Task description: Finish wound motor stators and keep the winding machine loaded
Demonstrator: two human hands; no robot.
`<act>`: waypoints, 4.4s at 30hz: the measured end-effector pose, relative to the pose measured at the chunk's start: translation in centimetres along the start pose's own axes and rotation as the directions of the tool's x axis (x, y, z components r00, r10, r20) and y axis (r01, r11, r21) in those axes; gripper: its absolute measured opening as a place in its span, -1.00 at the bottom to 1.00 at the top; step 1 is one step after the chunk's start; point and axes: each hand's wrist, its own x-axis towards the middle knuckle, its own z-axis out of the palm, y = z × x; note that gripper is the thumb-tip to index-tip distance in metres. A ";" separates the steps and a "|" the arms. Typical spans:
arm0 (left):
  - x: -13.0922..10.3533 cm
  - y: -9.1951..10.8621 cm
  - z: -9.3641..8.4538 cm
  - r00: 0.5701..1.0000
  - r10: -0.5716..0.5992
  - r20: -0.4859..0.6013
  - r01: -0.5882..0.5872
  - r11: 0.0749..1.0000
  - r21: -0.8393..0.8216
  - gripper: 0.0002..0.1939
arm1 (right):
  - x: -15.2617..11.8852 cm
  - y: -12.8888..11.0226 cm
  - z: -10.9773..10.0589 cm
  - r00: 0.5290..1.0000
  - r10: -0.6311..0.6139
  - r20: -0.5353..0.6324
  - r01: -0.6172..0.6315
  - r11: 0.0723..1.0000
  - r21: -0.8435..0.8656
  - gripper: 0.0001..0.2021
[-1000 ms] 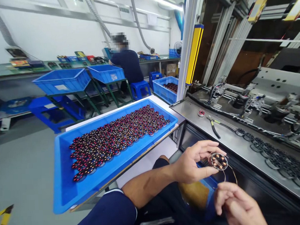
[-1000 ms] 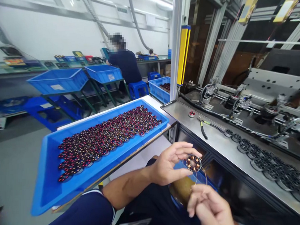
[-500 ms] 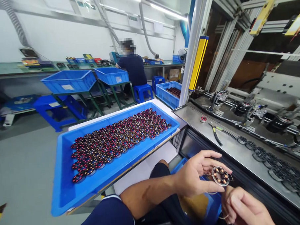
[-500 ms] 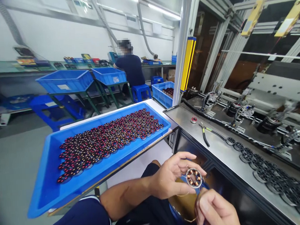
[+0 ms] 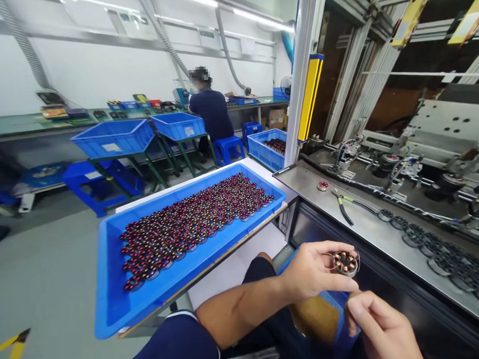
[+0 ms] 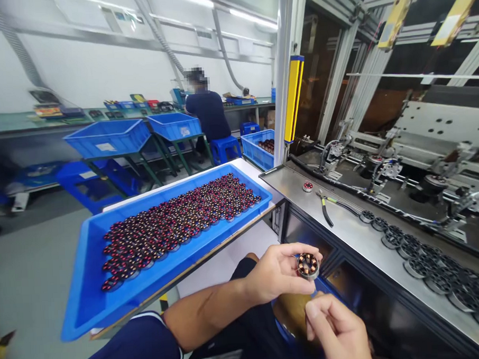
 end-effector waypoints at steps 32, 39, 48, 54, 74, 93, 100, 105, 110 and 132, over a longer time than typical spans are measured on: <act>-1.9 0.3 -0.9 0.853 0.473 0.222 -0.509 0.657 0.556 -0.57 | 0.3 -1.0 3.7 0.954 -0.008 -0.299 0.117 0.929 0.350 -0.82; -2.0 1.5 -1.1 0.805 0.509 0.307 -0.579 0.559 0.593 -0.58 | 0.7 -1.9 2.5 0.834 -0.447 -0.325 0.431 0.894 -0.122 -0.90; -2.3 1.5 -0.7 0.941 0.299 0.156 -0.334 0.890 0.310 -0.53 | 1.2 -1.6 3.4 0.886 -0.018 -0.463 0.144 0.961 0.238 -0.75; -2.0 1.9 -0.7 0.977 0.190 0.092 -0.205 0.961 0.185 -0.48 | 1.1 -1.3 3.3 0.922 -0.057 -0.382 0.199 0.918 0.343 -0.70; -2.0 2.6 -0.2 0.957 0.243 0.156 -0.280 0.912 0.301 -0.54 | -0.4 -2.5 2.3 0.864 -0.315 -0.392 0.325 0.945 -0.043 -0.89; -1.8 1.0 0.7 0.827 0.554 0.095 -0.528 0.709 0.468 -0.48 | -0.7 -2.6 2.9 0.666 -0.698 -0.264 0.626 0.715 -0.312 -0.79; -2.5 1.9 1.2 0.991 0.088 0.101 -0.092 0.995 0.031 -0.61 | 0.3 -1.9 -1.9 0.726 -0.687 -0.032 0.656 0.706 -0.267 -0.57; -2.7 1.3 1.2 0.973 -0.145 0.179 0.174 0.972 -0.158 -0.50 | 2.3 -4.1 -3.3 0.669 -0.696 0.259 0.742 0.643 -0.190 -0.56; -2.7 1.1 1.1 0.954 -0.223 0.201 0.260 0.949 -0.177 -0.54 | 2.8 -5.3 -2.9 0.592 -0.714 0.373 0.804 0.558 -0.207 -0.71; -1.7 -1.6 1.4 0.783 0.615 0.092 -0.619 0.759 0.199 -0.44 | 1.2 -1.3 3.0 0.582 -0.681 -0.444 0.645 0.719 -0.258 -0.97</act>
